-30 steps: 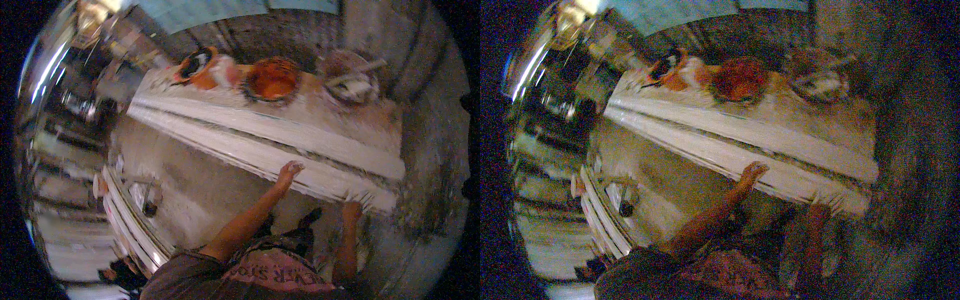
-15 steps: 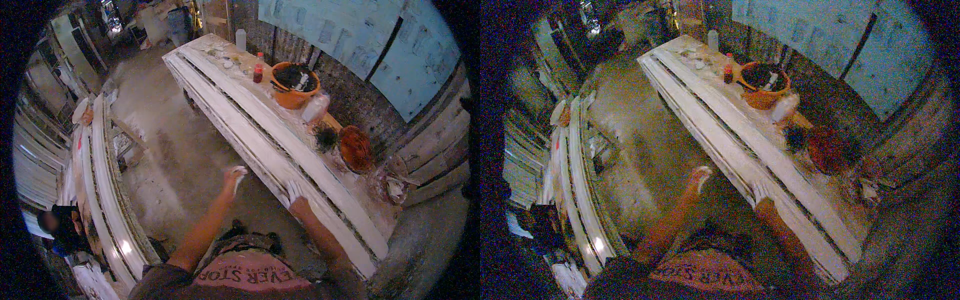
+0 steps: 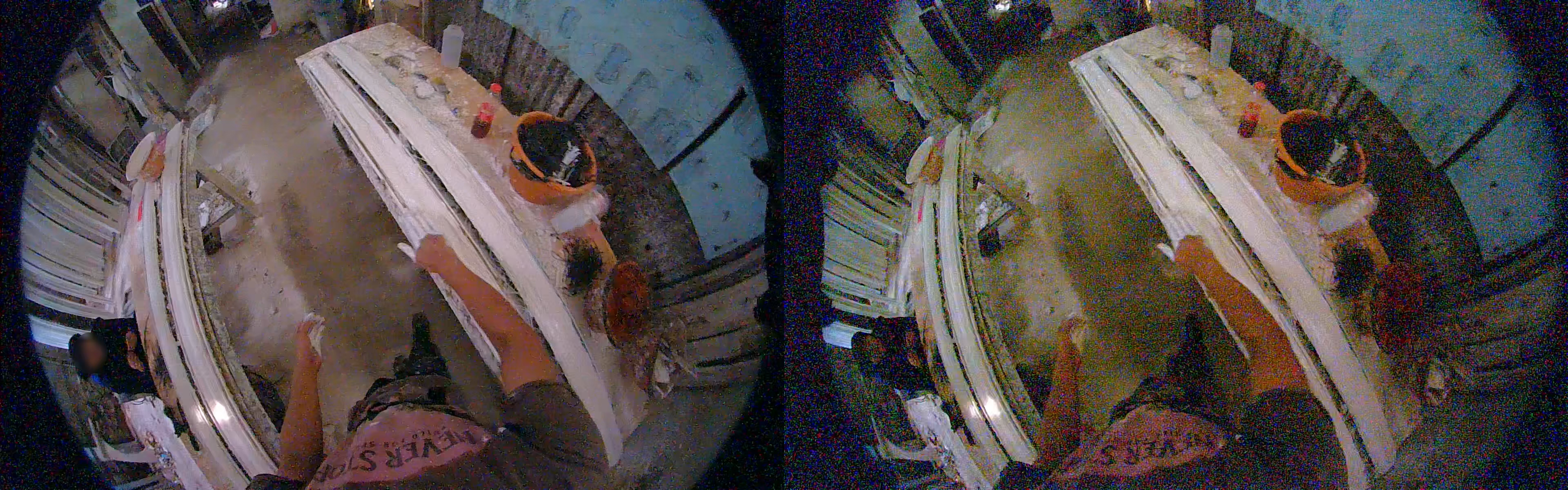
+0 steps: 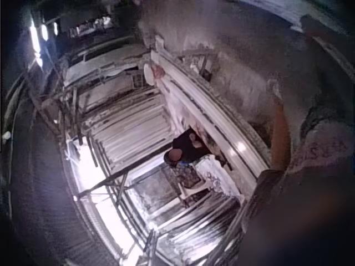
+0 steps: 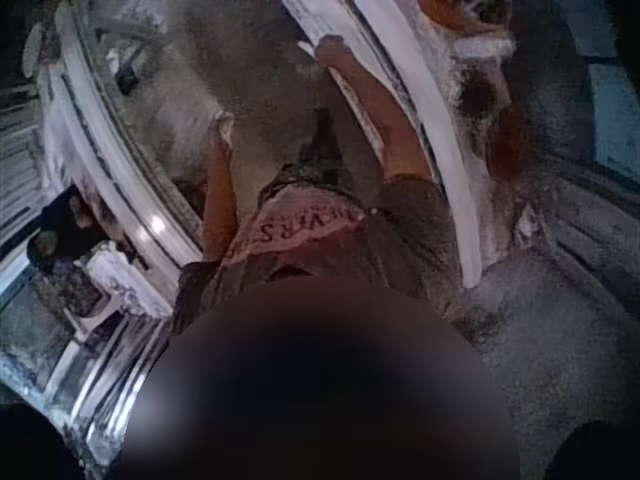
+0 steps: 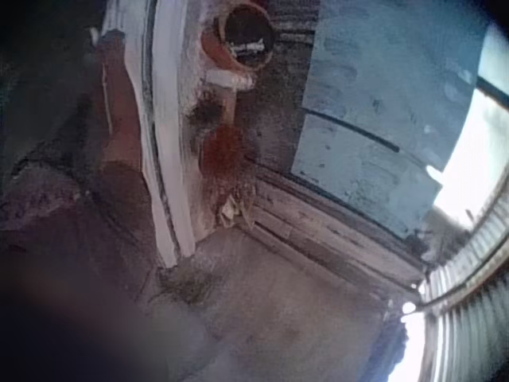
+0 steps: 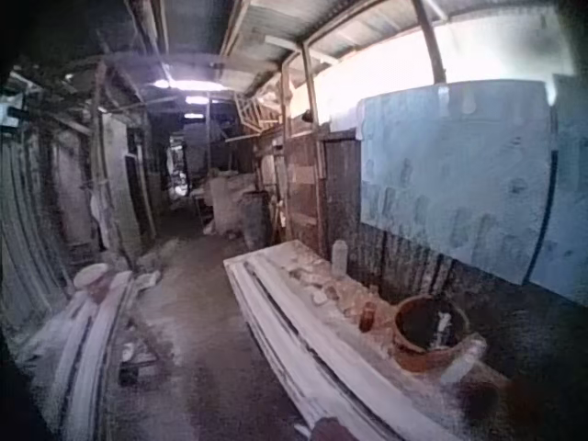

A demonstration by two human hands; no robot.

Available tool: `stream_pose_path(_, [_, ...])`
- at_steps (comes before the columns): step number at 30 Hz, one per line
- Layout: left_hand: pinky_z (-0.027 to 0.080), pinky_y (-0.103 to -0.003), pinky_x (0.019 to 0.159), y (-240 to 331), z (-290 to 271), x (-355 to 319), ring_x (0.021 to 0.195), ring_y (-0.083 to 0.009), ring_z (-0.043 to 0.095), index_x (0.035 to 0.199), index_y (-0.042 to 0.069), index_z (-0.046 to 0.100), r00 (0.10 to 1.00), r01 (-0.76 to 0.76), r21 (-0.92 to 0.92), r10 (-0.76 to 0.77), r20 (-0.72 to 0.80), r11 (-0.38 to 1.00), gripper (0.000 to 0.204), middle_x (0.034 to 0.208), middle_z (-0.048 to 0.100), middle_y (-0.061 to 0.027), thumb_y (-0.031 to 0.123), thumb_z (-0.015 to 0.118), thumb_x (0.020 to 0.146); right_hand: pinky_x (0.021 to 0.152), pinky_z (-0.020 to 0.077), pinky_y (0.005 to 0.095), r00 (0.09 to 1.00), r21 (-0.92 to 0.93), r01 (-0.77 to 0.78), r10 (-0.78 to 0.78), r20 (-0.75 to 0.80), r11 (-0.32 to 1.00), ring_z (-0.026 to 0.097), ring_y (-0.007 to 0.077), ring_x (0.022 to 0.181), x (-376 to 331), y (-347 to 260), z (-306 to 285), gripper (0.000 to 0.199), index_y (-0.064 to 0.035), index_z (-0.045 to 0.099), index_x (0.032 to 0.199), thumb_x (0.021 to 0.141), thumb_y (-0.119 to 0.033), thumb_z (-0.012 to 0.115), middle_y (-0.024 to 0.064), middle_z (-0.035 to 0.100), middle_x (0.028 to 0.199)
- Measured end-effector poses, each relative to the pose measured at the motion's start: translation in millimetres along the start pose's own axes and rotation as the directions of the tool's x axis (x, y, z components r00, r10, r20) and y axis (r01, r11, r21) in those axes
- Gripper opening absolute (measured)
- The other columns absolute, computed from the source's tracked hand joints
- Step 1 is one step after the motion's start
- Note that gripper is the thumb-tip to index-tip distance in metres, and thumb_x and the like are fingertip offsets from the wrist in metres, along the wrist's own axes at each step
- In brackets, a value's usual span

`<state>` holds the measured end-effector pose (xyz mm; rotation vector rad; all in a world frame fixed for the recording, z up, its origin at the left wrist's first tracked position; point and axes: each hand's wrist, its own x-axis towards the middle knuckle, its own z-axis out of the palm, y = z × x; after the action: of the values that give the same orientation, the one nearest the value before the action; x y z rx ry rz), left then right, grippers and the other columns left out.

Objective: The person repeatedly wipes and scrubs the surface of long white wooden planks using a white cloth. The person moves along the length of the planks, applying pressure to clean the surface.

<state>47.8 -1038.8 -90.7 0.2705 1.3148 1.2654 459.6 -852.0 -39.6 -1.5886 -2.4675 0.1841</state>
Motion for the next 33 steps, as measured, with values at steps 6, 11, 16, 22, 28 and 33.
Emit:
stream_pose_path(6, [0.048,-0.043,0.104,6,-40,-19,0.116,-0.0274,0.063,0.127,0.013,0.065,0.961,0.078,0.044,-0.064,-0.269,0.996,0.042,0.119,0.069,-0.0072,0.037,0.066,0.092,0.075,0.0556,0.05,0.834,-0.115,0.096,-0.017,0.552,0.989,0.072,0.0338,0.087,-43,53,-3,0.018,-0.0086,0.078,0.08,0.083,-0.022,0.067,0.0129,0.075,0.081])
stream_pose_path(11, [0.04,-0.045,0.113,-3,-3,-6,0.128,-0.027,0.056,0.133,0.013,0.062,0.964,0.141,-0.015,-0.141,-0.226,0.99,0.048,0.131,0.063,-0.0071,0.042,0.065,0.094,0.073,0.0564,0.047,0.937,-0.222,0.171,-0.089,0.337,0.96,0.072,0.0294,0.09,18,71,32,0.014,-0.0099,0.078,0.077,0.079,-0.02,0.069,0.0101,0.076,0.085])
stream_pose_path(16, [0.043,-0.043,0.112,-5,51,3,0.125,-0.0267,0.059,0.134,0.005,0.06,0.985,0.145,0.129,-0.13,-0.117,0.981,0.048,0.125,0.067,-0.0082,0.034,0.066,0.096,0.051,0.0527,0.0486,0.88,-0.213,0.44,-0.372,0.296,0.872,0.07,0.0329,0.062,37,103,33,0.011,-0.007,0.073,0.063,0.06,-0.017,0.072,0.0147,0.07,0.066])
stream_pose_path(22, [0.045,-0.043,0.112,-18,77,-8,0.12,-0.0253,0.062,0.134,0.002,0.058,0.984,0.163,0.136,-0.171,0.049,0.977,0.045,0.126,0.066,-0.01,0.024,0.067,0.096,0.056,0.0538,0.0497,0.898,-0.007,0.254,-0.233,0.372,0.967,0.069,0.0352,0.064,-146,87,7,0.014,-0.0066,0.072,0.062,0.06,-0.021,0.07,0.0164,0.07,0.068])
stream_pose_path(28, [0.046,-0.043,0.111,-54,47,-18,0.118,-0.0271,0.064,0.135,0.003,0.058,0.965,0.203,0.135,-0.221,0.137,0.97,0.046,0.124,0.068,-0.0102,0.025,0.066,0.096,0.051,0.0471,0.046,0.672,-0.125,0.064,0.05,0.739,0.99,0.067,0.0286,0.063,-442,76,41,0.014,-0.015,0.069,0.056,0.062,-0.027,0.07,0.0088,0.068,0.065])
stream_pose_path(33, [0.048,-0.044,0.109,-71,35,-27,0.116,-0.0286,0.065,0.134,0.003,0.06,0.942,0.268,0.083,-0.279,0.188,0.96,0.046,0.123,0.068,-0.0109,0.024,0.068,0.094,0.051,0.0433,0.0459,0.61,-0.175,-0.35,0.365,0.703,0.92,0.062,0.0277,0.058,-645,36,18,0.013,-0.0179,0.063,0.066,0.061,-0.028,0.07,0.0062,0.058,0.062])
